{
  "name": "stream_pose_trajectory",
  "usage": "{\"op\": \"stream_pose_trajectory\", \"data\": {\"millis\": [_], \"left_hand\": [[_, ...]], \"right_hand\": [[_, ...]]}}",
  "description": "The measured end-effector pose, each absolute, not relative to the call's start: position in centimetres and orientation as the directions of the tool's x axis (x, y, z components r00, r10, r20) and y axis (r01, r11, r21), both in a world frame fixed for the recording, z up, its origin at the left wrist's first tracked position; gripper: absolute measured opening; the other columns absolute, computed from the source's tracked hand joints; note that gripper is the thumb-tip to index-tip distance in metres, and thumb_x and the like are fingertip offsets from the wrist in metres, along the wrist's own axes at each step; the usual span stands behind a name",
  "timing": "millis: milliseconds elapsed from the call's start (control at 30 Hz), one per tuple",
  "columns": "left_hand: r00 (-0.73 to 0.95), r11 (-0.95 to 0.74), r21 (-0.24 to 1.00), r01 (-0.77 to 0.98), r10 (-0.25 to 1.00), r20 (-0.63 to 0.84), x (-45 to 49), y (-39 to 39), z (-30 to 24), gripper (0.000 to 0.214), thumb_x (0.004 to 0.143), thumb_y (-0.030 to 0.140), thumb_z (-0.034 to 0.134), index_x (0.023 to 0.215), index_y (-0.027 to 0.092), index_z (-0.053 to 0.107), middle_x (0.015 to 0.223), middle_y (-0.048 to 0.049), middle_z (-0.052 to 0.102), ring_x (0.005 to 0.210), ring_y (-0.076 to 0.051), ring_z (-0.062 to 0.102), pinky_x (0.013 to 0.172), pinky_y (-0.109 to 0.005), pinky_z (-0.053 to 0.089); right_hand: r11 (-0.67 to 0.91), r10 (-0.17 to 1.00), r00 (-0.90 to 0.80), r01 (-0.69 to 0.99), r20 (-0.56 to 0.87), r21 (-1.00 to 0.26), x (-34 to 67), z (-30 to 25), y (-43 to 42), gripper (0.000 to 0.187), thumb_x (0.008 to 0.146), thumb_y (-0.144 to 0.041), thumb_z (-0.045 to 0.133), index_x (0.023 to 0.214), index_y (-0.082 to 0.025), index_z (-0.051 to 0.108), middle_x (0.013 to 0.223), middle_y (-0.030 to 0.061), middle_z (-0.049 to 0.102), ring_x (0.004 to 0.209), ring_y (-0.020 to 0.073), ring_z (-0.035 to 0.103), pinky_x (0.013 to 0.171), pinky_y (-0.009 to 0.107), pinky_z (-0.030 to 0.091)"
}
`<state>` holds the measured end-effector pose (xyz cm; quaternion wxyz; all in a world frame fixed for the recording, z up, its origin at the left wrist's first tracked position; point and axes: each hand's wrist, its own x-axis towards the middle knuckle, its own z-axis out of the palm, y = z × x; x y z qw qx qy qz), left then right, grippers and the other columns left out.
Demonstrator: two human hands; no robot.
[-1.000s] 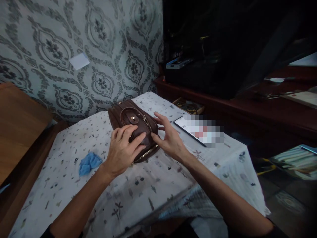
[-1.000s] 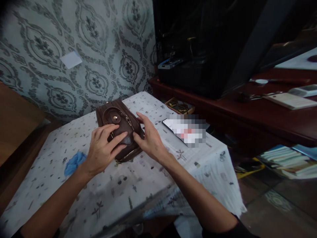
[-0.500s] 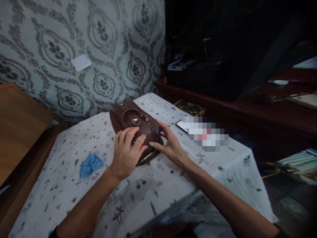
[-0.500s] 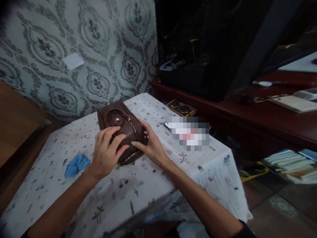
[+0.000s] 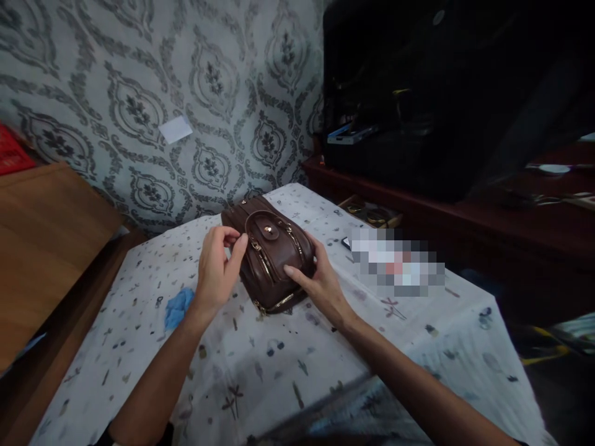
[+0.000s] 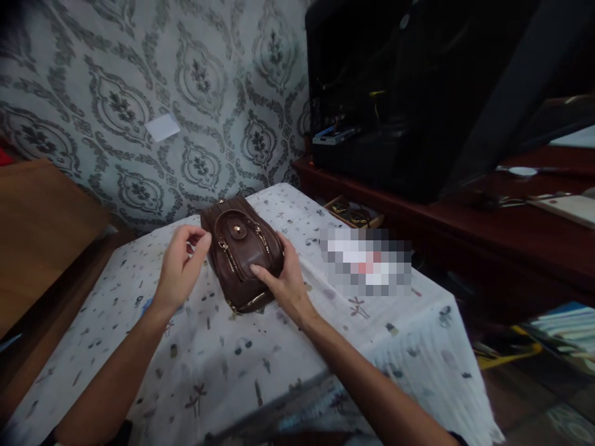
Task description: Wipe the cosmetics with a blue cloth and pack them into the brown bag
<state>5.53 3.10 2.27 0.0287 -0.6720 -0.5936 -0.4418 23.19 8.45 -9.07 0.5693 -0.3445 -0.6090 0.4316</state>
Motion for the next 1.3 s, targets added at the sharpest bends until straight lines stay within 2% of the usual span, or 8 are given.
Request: {"op": "stream_pose_trajectory", "data": {"millis": [100,233,433,767,900,1033,1167,1300], "left_hand": [[-0.131,-0.194,0.594,0.781,0.878,0.46,5.5,4.3,2.9,0.029,0.093,0.046,0.056,0.081,0.019,0.057,0.081,-0.0016,0.057,0.079,-0.017,0.054,0.071,-0.03,0.041],[-0.124,-0.175,0.666,0.725,0.918,0.376,5.9,5.2,3.1,0.026,0.084,0.04,0.062,0.071,0.02,0.053,0.065,0.003,0.05,0.063,-0.014,0.046,0.061,-0.028,0.035],[-0.095,-0.27,0.731,0.627,0.905,0.416,6.5,4.2,3.3,0.024,0.085,0.038,0.059,0.071,0.019,0.054,0.067,0.0031,0.051,0.061,-0.013,0.045,0.058,-0.027,0.034],[0.048,-0.348,0.506,0.789,0.857,0.514,7.6,1.9,3.2,0.021,0.09,0.028,0.057,0.071,0.02,0.053,0.075,-0.001,0.057,0.078,-0.018,0.053,0.071,-0.031,0.04],[0.039,-0.28,0.388,0.878,0.85,0.525,8.3,2.5,4.5,0.004,0.086,0.022,0.062,0.086,0.02,0.058,0.089,-0.0034,0.062,0.089,-0.022,0.057,0.078,-0.035,0.045],[0.054,-0.277,0.448,0.85,0.892,0.448,10.0,4.8,6.1,0.041,0.079,0.019,0.07,0.118,0.022,0.059,0.095,-0.0033,0.067,0.096,-0.024,0.061,0.08,-0.035,0.048],[0.138,-0.281,0.479,0.832,0.94,0.313,10.9,7.4,7.2,0.006,0.081,0.023,0.068,0.086,0.021,0.068,0.077,0.0001,0.067,0.077,-0.019,0.061,0.071,-0.03,0.045],[0.102,-0.234,0.413,0.88,0.943,0.316,11.2,8.5,7.6,0.017,0.082,0.026,0.067,0.067,0.02,0.061,0.065,0.0022,0.062,0.067,-0.017,0.055,0.064,-0.029,0.038]], "right_hand": [[0.377,0.916,-0.113,-0.081,0.384,-0.923,23.2,-9.1,8.4,0.085,0.08,-0.057,0.073,0.15,-0.026,0.036,0.157,0.0131,0.039,0.145,0.0335,0.038,0.122,0.055,0.031],[0.394,0.905,-0.12,-0.124,0.407,-0.911,23.1,-9.0,8.5,0.091,0.075,-0.056,0.077,0.149,-0.026,0.035,0.155,0.0129,0.042,0.143,0.0336,0.04,0.122,0.055,0.031],[0.421,0.892,-0.122,-0.125,0.435,-0.898,23.0,-9.1,8.7,0.093,0.073,-0.055,0.08,0.148,-0.023,0.035,0.152,0.0145,0.044,0.141,0.0328,0.042,0.121,0.055,0.032],[0.428,0.893,-0.131,-0.051,0.431,-0.902,23.3,-9.3,8.5,0.094,0.076,-0.06,0.077,0.151,-0.025,0.032,0.153,0.0143,0.043,0.143,0.0333,0.04,0.121,0.056,0.03],[0.413,0.896,-0.147,-0.073,0.419,-0.908,23.4,-9.1,8.4,0.096,0.076,-0.06,0.077,0.152,-0.026,0.031,0.155,0.0142,0.041,0.145,0.0334,0.038,0.122,0.057,0.029],[0.417,0.889,-0.161,-0.097,0.428,-0.904,23.5,-9.3,8.5,0.097,0.076,-0.059,0.078,0.153,-0.026,0.03,0.157,0.0144,0.039,0.146,0.0334,0.036,0.123,0.057,0.029],[0.438,0.876,-0.171,-0.113,0.452,-0.892,23.7,-9.5,8.7,0.094,0.078,-0.058,0.076,0.154,-0.026,0.031,0.158,0.0134,0.039,0.147,0.032,0.035,0.124,0.055,0.027],[0.432,0.869,-0.208,-0.12,0.448,-0.894,24.1,-9.5,8.7,0.093,0.08,-0.055,0.076,0.156,-0.028,0.03,0.16,0.0104,0.037,0.148,0.0306,0.034,0.124,0.054,0.027]]}}
